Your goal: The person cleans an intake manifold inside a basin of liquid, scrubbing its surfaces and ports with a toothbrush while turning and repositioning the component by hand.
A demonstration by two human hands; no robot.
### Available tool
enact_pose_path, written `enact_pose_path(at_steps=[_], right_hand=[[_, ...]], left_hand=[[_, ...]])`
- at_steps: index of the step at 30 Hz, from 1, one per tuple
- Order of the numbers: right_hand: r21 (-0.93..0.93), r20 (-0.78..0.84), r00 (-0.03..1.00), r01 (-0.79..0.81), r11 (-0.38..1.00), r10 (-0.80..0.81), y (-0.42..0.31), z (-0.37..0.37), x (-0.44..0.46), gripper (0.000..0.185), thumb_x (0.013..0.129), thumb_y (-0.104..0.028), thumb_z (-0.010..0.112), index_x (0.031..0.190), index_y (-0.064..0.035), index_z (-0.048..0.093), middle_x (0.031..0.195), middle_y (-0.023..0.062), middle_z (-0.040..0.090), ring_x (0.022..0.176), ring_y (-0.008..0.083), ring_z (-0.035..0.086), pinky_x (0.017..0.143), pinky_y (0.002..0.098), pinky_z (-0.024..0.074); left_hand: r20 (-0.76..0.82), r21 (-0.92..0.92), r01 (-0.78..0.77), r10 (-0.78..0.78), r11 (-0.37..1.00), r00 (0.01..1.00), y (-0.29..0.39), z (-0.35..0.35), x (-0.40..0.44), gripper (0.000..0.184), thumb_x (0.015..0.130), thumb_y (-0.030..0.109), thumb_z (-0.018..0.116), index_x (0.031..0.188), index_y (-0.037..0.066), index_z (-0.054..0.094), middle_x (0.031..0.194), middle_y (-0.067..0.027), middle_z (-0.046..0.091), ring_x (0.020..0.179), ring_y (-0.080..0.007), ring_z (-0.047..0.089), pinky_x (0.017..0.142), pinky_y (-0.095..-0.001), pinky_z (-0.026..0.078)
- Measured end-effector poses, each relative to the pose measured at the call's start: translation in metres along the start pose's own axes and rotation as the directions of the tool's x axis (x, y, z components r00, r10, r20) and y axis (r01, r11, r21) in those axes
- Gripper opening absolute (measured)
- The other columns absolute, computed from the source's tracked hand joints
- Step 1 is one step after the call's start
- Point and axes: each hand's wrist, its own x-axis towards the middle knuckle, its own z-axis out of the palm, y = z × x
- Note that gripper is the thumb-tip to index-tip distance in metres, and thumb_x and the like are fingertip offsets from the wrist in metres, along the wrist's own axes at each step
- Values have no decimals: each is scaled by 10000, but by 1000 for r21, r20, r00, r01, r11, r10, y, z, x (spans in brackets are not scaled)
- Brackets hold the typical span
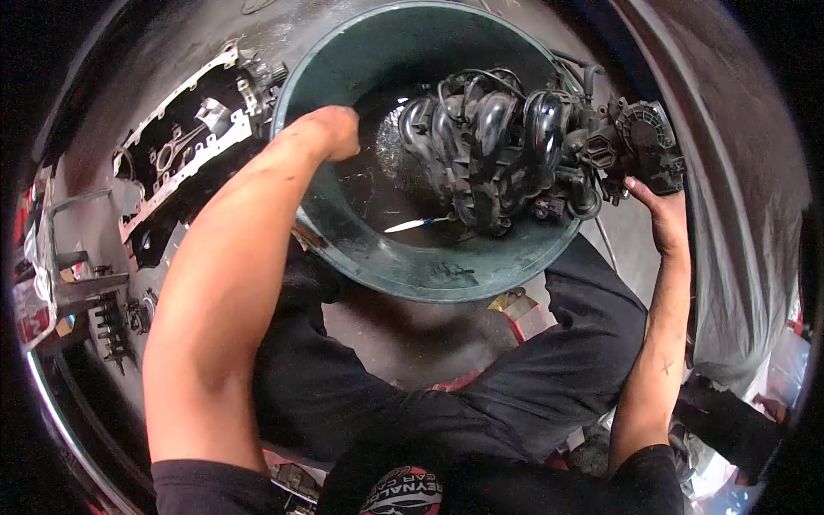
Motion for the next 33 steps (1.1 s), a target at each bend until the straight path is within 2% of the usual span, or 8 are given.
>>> enact_pose_path(at_steps=[3, 7, 14, 17, 19, 28, 31, 33], right_hand=[[155, 61, 997, -46, 987, 36, -4, -5, 1, 692, 732, -210, 815, 1315, -9, 501, 1232, 108, 615, 1140, 222, 568, 1030, 357, 408], [553, 143, 983, -176, 814, 115, -5, -3, 1, 587, 866, -385, 652, 1313, -25, 530, 1240, 107, 619, 1144, 238, 583, 1017, 390, 421], [728, 36, 938, -261, 634, 345, -21, 3, 11, 635, 897, -555, 562, 1308, -71, 554, 1240, 96, 630, 1118, 241, 606, 989, 406, 443], [829, 57, 930, -247, 502, 363, -9, 4, 24, 565, 878, -518, 615, 1251, -95, 589, 1175, 78, 654, 1038, 228, 639, 942, 403, 486], [837, 67, 904, -281, 470, 422, -9, 5, 28, 506, 858, -454, 675, 1190, -77, 616, 1123, 82, 671, 1024, 213, 643, 909, 375, 509], [835, -133, 817, -212, 507, 561, -16, 20, 30, 237, 838, -212, 679, 994, -37, 651, 932, 94, 696, 816, 229, 671, 787, 359, 538], [876, -132, 815, -171, 452, 564, -20, 24, 30, 232, 814, -185, 698, 974, -24, 653, 942, 103, 699, 820, 233, 677, 790, 368, 539], [840, -201, 789, -166, 516, 581, -58, 28, 10, 255, 783, -208, 735, 951, -30, 662, 932, 99, 699, 819, 227, 674, 791, 375, 538]], left_hand=[[30, 0, -22, 22, 1000, 999, 11, -5, -9, 346, 842, 231, 627, 1079, -17, 676, 1166, -227, 639, 1122, -346, 606, 965, -426, 484], [-179, -57, -96, 84, 994, 980, 10, -5, -18, 394, 846, 290, 653, 1093, -17, 665, 1139, -234, 648, 1130, -353, 598, 988, -421, 465], [-88, 39, 11, -8, 999, 996, -10, -2, -21, 388, 849, 304, 661, 1027, -39, 689, 1100, -250, 656, 1097, -354, 619, 953, -428, 489], [-115, 67, 8, -1, 998, 993, -8, -16, -37, 374, 850, 295, 656, 990, -50, 697, 1056, -256, 665, 1065, -349, 635, 939, -429, 499], [-161, 60, -13, 23, 998, 987, -5, -29, -50, 424, 855, 303, 664, 1109, -36, 644, 1108, -250, 651, 1098, -362, 614, 954, -437, 488], [-370, 38, -73, 81, 997, 925, 62, -72, -137, 473, 859, 280, 668, 1215, -23, 597, 1068, -257, 657, 1050, -374, 631, 928, -450, 500], [-488, 28, -99, 99, 995, 867, 111, -68, -193, 374, 859, 235, 649, 1122, -24, 588, 908, -231, 682, 926, -367, 662, 822, -473, 525], [-572, 214, -204, 292, 955, 766, 143, -54, -221, 375, 840, 243, 650, 1109, -6, 569, 774, -148, 657, 818, -323, 648, 767, -431, 508]])
